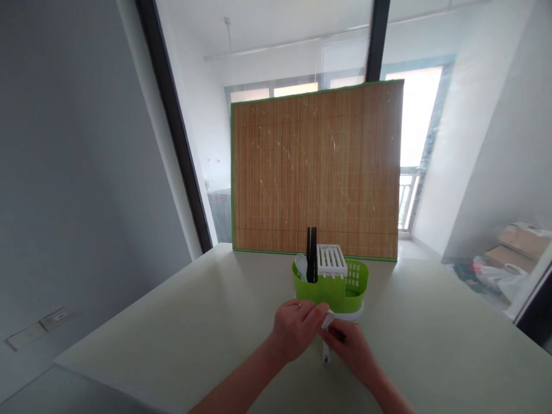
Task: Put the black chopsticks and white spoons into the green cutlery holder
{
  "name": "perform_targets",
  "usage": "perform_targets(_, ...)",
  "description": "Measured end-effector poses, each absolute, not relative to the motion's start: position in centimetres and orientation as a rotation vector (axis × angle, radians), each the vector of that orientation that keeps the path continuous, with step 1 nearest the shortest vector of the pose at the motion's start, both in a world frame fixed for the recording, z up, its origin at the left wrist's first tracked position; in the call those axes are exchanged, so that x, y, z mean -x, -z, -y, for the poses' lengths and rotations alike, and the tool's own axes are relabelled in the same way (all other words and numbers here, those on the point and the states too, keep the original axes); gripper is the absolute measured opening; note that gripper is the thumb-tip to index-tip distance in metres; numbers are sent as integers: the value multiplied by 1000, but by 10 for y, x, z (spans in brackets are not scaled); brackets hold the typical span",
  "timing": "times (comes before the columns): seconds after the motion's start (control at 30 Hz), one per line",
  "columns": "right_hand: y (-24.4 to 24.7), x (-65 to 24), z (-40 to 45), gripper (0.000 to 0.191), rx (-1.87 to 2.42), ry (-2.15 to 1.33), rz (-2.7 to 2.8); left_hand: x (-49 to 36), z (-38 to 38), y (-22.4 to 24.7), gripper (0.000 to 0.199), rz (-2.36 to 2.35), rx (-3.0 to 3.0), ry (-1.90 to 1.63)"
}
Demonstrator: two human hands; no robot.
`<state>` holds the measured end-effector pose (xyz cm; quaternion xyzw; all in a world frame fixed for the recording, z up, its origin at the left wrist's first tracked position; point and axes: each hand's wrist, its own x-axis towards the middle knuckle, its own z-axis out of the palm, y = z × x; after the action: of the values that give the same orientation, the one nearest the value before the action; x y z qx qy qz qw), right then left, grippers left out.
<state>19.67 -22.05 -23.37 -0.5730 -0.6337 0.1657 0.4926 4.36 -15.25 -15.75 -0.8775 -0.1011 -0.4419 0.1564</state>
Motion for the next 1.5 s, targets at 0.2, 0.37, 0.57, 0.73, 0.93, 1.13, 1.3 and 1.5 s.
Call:
perform_targets(0.2, 230, -201, 222, 26, 1380, -420, 1483, -36, 127, 110, 12, 474, 2363, 1438)
perform_targets(0.37, 231, -205, 220, 27, 1373, -352, 1440, -30, 95, 67, 19, 649, 2143, 1598)
perform_targets(0.57, 234, -203, 220, 25, 1401, -334, 1481, -47, 67, 64, 28, 770, 2112, 1453)
perform_targets(0.73, 234, -201, 220, 24, 1419, -332, 1515, -67, 54, 93, 34, 956, 2261, 1234)
perform_targets(0.93, 232, -200, 221, 20, 1451, -314, 1549, -76, 47, 123, 37, 1121, 2442, 976)
perform_targets(1.13, 233, -201, 222, 17, 1466, -310, 1570, -75, 40, 132, 34, 1170, 2506, 892)
perform_targets(1.3, 235, -201, 223, 17, 1491, -308, 1581, -75, 38, 134, 36, 1180, 2535, 772)
perform_targets(1.5, 233, -201, 223, 18, 1511, -289, 1594, -75, 43, 130, 37, 1177, 2511, 812)
